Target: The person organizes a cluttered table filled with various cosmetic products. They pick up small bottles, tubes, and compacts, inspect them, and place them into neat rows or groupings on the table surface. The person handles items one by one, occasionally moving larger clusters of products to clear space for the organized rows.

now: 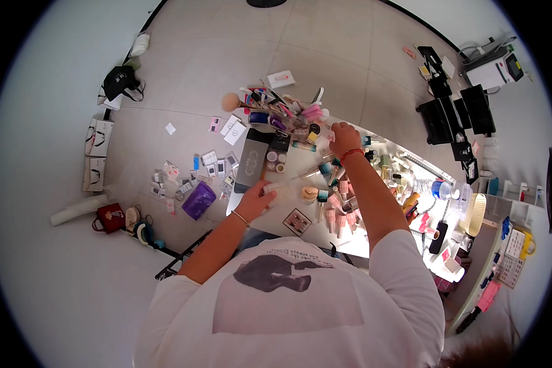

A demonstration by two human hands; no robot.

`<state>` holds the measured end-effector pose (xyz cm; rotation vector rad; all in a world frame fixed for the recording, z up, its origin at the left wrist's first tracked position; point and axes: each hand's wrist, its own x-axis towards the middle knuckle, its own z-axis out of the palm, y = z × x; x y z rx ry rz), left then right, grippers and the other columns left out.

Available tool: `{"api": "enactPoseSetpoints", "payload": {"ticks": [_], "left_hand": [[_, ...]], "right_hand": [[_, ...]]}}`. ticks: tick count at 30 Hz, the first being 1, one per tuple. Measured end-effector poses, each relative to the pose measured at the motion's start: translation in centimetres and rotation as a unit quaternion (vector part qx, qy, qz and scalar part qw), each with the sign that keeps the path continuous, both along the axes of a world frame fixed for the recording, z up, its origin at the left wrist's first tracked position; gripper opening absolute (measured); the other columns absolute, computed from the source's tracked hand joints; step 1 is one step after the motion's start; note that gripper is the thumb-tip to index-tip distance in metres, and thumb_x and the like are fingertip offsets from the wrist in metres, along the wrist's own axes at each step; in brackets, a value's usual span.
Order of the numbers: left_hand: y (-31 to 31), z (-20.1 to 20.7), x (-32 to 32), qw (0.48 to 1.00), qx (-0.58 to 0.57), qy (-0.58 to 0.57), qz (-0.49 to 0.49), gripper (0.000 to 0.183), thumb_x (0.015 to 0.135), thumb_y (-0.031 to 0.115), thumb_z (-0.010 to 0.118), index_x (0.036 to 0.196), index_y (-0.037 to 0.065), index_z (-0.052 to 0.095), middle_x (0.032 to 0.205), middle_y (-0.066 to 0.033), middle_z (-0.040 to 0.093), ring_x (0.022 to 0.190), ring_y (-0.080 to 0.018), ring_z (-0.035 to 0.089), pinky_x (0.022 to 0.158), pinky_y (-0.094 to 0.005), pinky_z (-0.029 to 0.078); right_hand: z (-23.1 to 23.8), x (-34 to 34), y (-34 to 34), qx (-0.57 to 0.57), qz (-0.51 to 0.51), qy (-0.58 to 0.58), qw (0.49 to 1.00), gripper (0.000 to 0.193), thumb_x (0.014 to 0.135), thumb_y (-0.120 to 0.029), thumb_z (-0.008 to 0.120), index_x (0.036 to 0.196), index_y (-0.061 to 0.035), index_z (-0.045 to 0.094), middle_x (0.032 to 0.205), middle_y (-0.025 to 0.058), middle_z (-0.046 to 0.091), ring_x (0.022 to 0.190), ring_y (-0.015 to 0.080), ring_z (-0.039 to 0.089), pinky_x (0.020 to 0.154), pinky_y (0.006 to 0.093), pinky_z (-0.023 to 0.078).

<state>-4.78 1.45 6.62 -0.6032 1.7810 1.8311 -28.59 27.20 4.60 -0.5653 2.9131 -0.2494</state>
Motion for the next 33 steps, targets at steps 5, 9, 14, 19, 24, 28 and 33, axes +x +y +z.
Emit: {"api": "enactPoseSetpoints", "payload": {"ticks": [5,9,14,19,24,28,33], "left_hand": [[0.4,-0.4,-0.6,0.992,0.111,-0.026,0.058,0.039,0.095,0.018,0.063,0.130,0.004,0.049,0.116,-0.0090,0.059,0.099,-0.0183,0.062,0.077,-0.0320,0.058],[0.8,1.6,-2.0,0.990,0.131,-0.024,0.053,0.041,0.096,0.017,0.062,0.133,0.004,0.048,0.116,-0.0083,0.058,0.100,-0.0179,0.062,0.079,-0.0319,0.059],[0.5,2.2,-3.2,0.993,0.119,-0.025,0.001,0.046,0.098,0.019,0.062,0.138,0.004,0.046,0.117,-0.0074,0.059,0.101,-0.0164,0.062,0.079,-0.0312,0.060],[0.5,4.2,-3.8,0.980,0.173,-0.005,-0.095,0.049,0.097,0.025,0.064,0.140,0.008,0.046,0.122,-0.0053,0.060,0.108,-0.0168,0.062,0.082,-0.0327,0.059],[0.4,5.0,-3.5,0.978,0.171,0.021,-0.120,0.050,0.096,0.022,0.065,0.139,0.006,0.046,0.122,-0.0068,0.060,0.107,-0.0173,0.063,0.081,-0.0324,0.059],[0.3,6.0,-3.1,0.981,0.121,0.029,-0.148,0.050,0.094,0.020,0.067,0.138,0.004,0.047,0.119,-0.0093,0.061,0.105,-0.0175,0.063,0.079,-0.0319,0.060],[-0.1,5.7,-2.2,0.978,0.113,0.049,-0.169,0.053,0.093,0.018,0.068,0.139,0.004,0.046,0.119,-0.0092,0.062,0.106,-0.0178,0.063,0.078,-0.0320,0.059]], "right_hand": [[2.1,1.3,0.8,-0.105,-0.030,0.013,0.994,0.033,0.070,-0.014,0.072,0.102,-0.0092,0.063,0.106,0.0139,0.063,0.100,0.0359,0.062,0.086,0.0470,0.051],[4.1,5.1,1.9,-0.202,-0.061,0.072,0.975,0.030,0.074,-0.014,0.072,0.102,-0.0075,0.063,0.104,0.0157,0.063,0.098,0.0367,0.061,0.086,0.0464,0.050],[8.4,12.8,0.6,-0.376,0.074,0.072,0.921,0.036,0.072,-0.007,0.076,0.106,-0.0074,0.063,0.109,0.0140,0.063,0.103,0.0358,0.061,0.090,0.0445,0.049],[10.9,17.3,-1.0,-0.356,0.163,0.016,0.920,0.040,0.071,-0.006,0.077,0.108,-0.0083,0.064,0.115,0.0117,0.063,0.107,0.0325,0.061,0.091,0.0433,0.048],[11.5,18.7,-1.2,-0.326,0.151,0.035,0.932,0.041,0.072,-0.008,0.076,0.111,-0.0113,0.064,0.120,0.0094,0.061,0.110,0.0315,0.059,0.094,0.0431,0.047],[11.3,19.9,-1.4,-0.321,0.165,0.035,0.932,0.044,0.075,-0.011,0.076,0.117,-0.0119,0.062,0.124,0.0097,0.060,0.115,0.0334,0.057,0.097,0.0447,0.046],[8.9,21.5,-2.1,-0.468,-0.076,-0.174,0.863,0.051,0.081,-0.014,0.077,0.126,-0.0057,0.056,0.120,0.0150,0.064,0.110,0.0287,0.063,0.093,0.0398,0.052]]}}
